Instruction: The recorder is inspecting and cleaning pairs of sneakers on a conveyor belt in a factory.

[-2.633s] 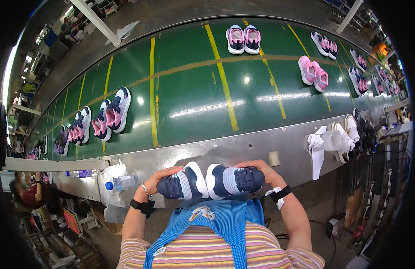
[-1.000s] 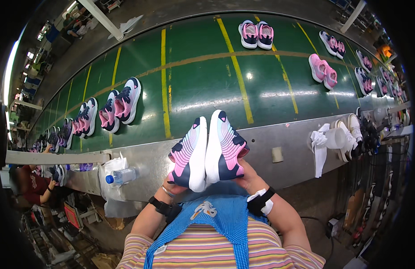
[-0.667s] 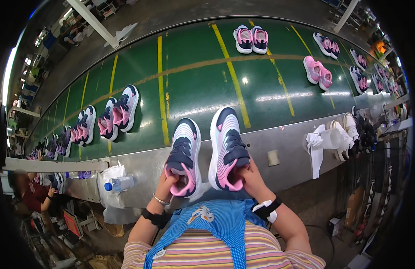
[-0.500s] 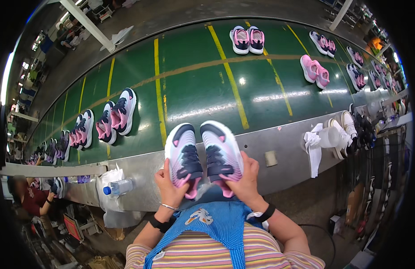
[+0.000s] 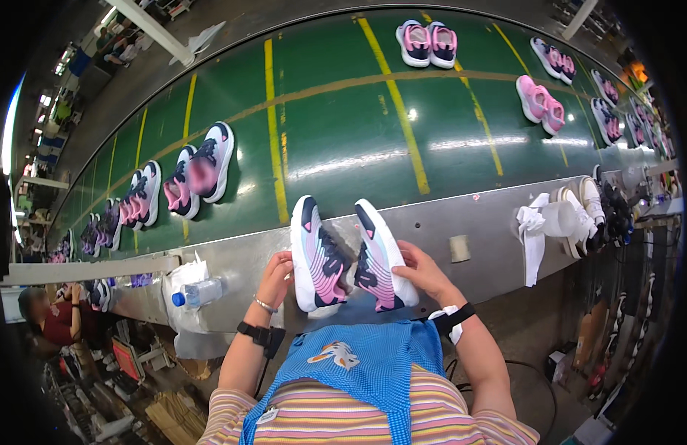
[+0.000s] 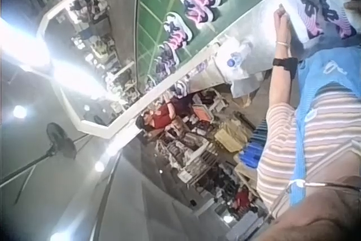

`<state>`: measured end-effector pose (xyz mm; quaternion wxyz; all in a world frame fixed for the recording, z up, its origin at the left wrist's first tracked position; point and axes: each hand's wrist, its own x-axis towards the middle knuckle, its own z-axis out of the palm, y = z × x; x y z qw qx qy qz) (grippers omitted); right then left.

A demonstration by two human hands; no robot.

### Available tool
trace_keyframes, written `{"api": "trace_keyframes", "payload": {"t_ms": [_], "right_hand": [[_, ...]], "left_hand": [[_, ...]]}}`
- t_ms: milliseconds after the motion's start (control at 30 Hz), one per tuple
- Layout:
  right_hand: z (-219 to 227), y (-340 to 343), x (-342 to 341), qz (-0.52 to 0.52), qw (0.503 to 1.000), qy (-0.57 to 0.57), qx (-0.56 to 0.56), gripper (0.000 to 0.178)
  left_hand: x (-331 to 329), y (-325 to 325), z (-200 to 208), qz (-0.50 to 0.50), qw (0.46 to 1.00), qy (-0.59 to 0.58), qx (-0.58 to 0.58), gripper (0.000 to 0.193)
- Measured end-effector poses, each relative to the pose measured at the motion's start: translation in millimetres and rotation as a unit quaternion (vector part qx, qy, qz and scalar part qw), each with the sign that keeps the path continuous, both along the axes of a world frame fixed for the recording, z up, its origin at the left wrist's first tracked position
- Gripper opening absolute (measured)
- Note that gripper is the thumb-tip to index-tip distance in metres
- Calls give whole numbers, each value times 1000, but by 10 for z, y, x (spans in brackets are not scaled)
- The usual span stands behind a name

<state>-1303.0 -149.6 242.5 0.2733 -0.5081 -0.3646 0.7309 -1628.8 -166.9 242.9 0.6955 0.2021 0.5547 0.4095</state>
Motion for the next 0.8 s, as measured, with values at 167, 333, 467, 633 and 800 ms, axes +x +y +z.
{"api": "trace_keyframes", "payload": {"t_ms": [167,333,467,633,800], "right_hand": [[103,76,-124,-20,998,-43,-27,64],[369,170,-273,-112,991,40,-67,60],[567,369,-429,-201,974,88,-59,53],[558,575,-541,-230,966,117,-25,45],[609,607,-713,-287,898,312,-120,46]], "left_hand": [[-20,46,-57,-103,994,31,-8,56],[40,150,208,-60,997,-12,-40,66],[46,289,381,19,999,-15,-40,63],[-56,453,392,63,987,-139,-50,55],[39,511,619,72,956,-283,-14,49]]}}
